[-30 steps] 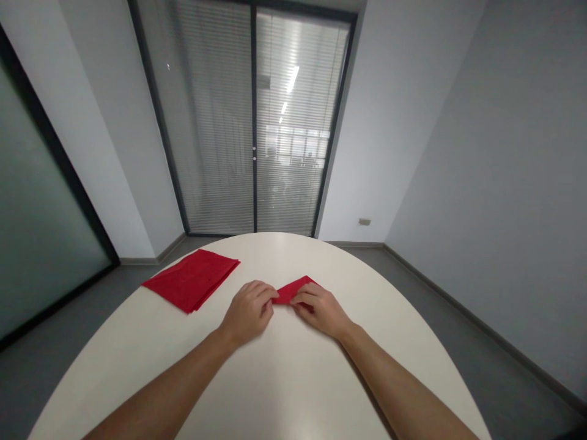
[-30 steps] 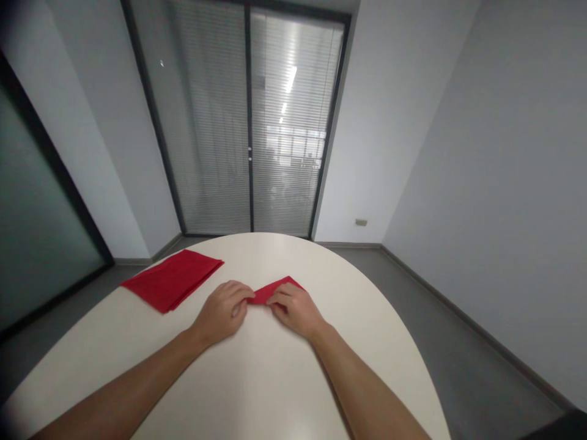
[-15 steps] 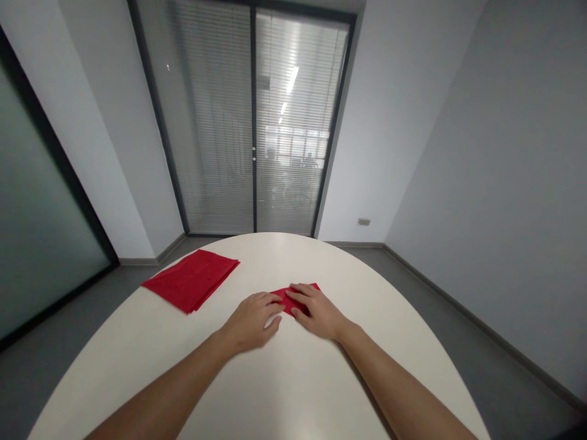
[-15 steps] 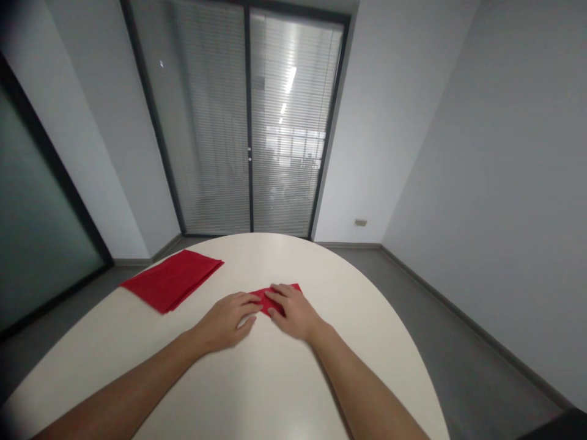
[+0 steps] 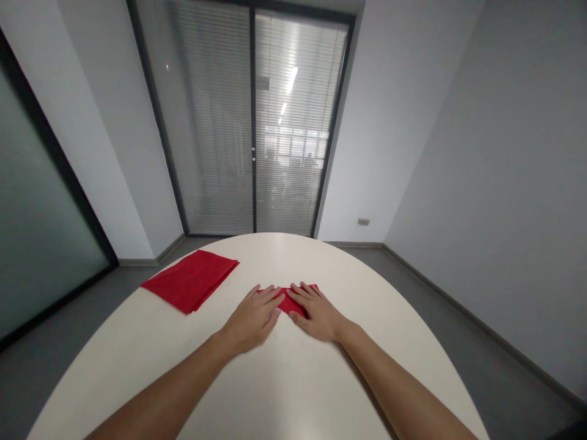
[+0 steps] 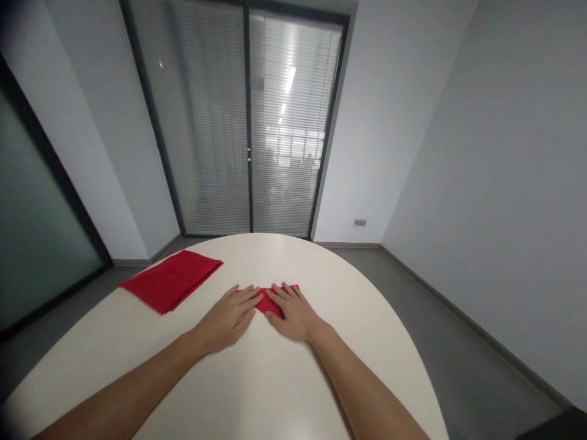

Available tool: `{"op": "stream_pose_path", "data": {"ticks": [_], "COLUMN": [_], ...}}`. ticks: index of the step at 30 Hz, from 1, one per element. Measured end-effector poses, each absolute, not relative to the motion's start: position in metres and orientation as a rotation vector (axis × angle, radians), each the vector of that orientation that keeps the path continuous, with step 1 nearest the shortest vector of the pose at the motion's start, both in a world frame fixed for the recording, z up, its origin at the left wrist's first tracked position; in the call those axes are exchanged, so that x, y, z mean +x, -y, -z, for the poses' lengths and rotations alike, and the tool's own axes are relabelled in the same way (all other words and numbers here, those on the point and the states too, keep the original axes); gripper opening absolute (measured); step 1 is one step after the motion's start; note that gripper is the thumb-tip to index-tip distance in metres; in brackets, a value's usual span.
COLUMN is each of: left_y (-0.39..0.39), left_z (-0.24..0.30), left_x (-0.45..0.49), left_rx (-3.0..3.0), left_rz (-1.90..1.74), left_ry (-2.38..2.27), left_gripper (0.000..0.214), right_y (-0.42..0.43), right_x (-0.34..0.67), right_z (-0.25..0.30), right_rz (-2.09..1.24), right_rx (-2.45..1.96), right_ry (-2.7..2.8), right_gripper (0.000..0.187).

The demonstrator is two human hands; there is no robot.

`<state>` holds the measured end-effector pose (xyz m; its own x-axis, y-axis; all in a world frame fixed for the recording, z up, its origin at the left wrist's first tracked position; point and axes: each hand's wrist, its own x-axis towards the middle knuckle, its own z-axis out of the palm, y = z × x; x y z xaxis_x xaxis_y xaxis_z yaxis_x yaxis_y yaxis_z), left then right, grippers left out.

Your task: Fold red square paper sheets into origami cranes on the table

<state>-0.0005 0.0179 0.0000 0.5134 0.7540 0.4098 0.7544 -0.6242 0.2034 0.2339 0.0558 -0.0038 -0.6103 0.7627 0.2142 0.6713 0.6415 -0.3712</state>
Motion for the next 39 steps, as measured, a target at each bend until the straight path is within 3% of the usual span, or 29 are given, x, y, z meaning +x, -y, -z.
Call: {"op": "stream_pose_path", "data": {"ticks": [7, 13, 17, 32, 39], "left_y": [-0.018, -0.021, -0.024, -0.022, -0.018], "left_z": [0.001, 0.004, 0.013, 0.005, -0.002], "left_x": [0.0, 0.0, -0.003, -0.004, -0.002], "left_rx": [-2.71, -2.519, -2.466, -2.627, -2.723], "left_rz": [0.728, 0.721, 0.791, 0.771, 0.816], "left_ry": [1.419, 1.637, 1.684, 1.52, 1.516], "left_gripper": [0.04, 0.038, 0.04, 0.033, 0.018], "right_y": [-0.054, -0.052, -0.054, -0.055, -0.054], "right_x": [0.233, 0.232, 0.232, 0.23, 0.232], "right_z": [-0.003, -0.013, -0.013, -0.013, -0.012], "right_rz": [-0.351, -0.304, -0.273, -0.288, -0.294], "right_rx": [-1.081, -0.99, -0.967, -0.866, -0.88], "right_ry": [2.475, 2.474, 2.491, 2.477, 2.466], "right_gripper": [0.063, 0.047, 0.047, 0.045, 0.042]}}
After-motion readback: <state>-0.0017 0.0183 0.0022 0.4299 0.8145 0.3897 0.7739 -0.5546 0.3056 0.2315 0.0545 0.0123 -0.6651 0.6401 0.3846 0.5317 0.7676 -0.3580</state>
